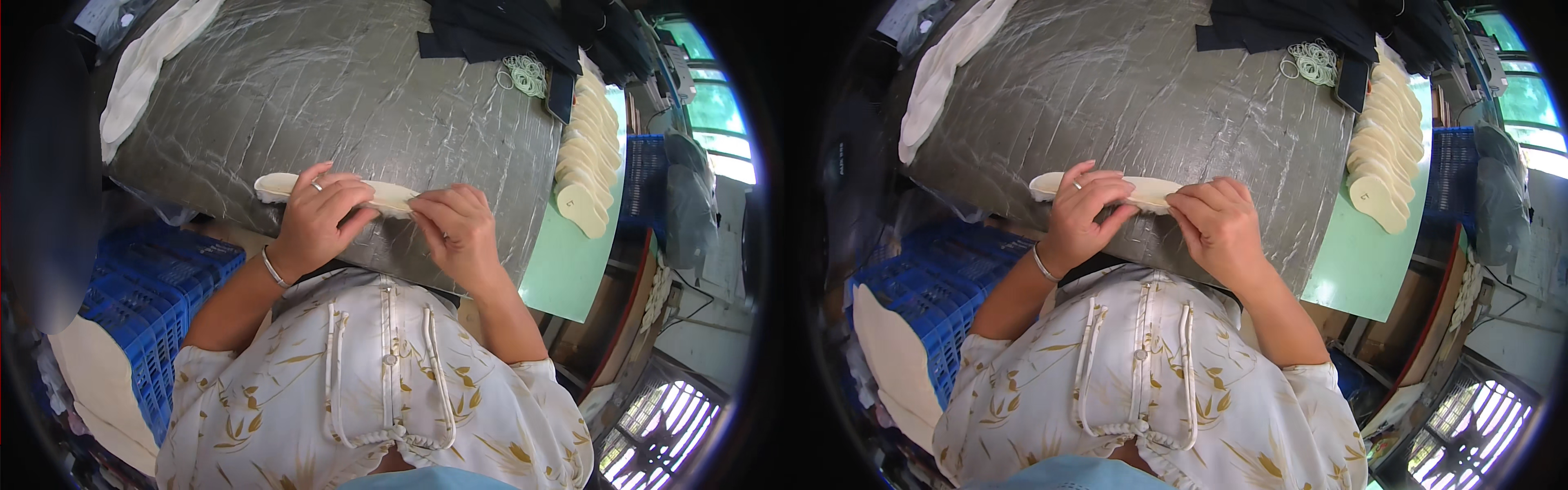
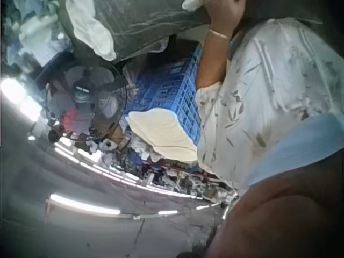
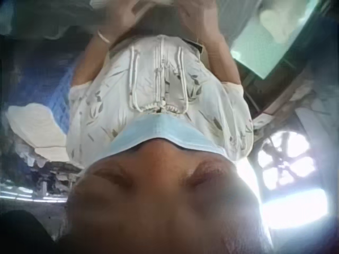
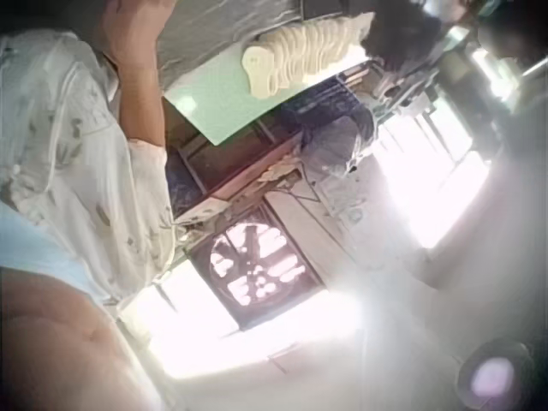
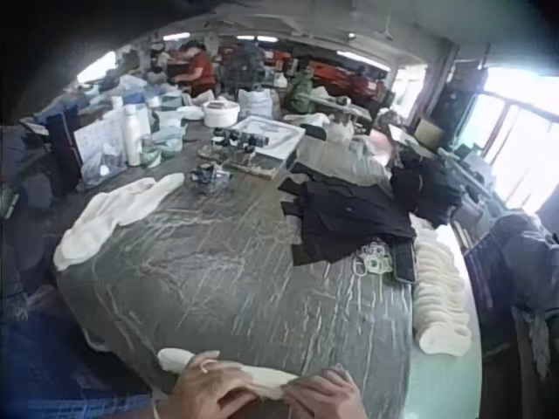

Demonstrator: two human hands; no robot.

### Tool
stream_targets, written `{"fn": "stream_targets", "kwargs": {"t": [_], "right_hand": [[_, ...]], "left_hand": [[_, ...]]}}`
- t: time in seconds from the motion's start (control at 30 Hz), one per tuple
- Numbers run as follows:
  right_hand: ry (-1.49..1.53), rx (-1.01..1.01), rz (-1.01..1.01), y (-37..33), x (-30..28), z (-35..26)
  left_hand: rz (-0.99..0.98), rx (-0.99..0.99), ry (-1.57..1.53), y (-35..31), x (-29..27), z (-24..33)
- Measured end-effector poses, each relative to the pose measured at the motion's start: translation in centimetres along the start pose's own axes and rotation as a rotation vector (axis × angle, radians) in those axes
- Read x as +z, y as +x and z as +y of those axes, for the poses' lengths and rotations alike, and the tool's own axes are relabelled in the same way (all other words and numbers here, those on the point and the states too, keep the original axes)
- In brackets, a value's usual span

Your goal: The person is assembling shoe insoles by applying a fluffy white lining to a tan insole base.

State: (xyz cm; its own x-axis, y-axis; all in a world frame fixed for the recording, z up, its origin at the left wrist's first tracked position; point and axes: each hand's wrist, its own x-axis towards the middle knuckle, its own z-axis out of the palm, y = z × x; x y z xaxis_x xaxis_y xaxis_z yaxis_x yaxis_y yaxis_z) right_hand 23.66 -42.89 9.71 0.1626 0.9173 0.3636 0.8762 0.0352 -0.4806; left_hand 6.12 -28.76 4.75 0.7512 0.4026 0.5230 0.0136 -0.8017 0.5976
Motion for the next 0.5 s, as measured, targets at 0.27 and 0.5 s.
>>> {"fn": "stream_targets", "kwargs": {"t": [0.27, 0.5], "right_hand": [[-0.032, -0.042, 0.009, -1.0, -1.4, 0.6], [-0.037, -0.007, 0.009, -1.6, -1.5, 0.7]], "left_hand": [[-0.015, 0.002, 0.249, -2.2, -1.4, -0.2], [-0.006, 0.050, 0.225, -3.5, -0.5, -0.5]]}}
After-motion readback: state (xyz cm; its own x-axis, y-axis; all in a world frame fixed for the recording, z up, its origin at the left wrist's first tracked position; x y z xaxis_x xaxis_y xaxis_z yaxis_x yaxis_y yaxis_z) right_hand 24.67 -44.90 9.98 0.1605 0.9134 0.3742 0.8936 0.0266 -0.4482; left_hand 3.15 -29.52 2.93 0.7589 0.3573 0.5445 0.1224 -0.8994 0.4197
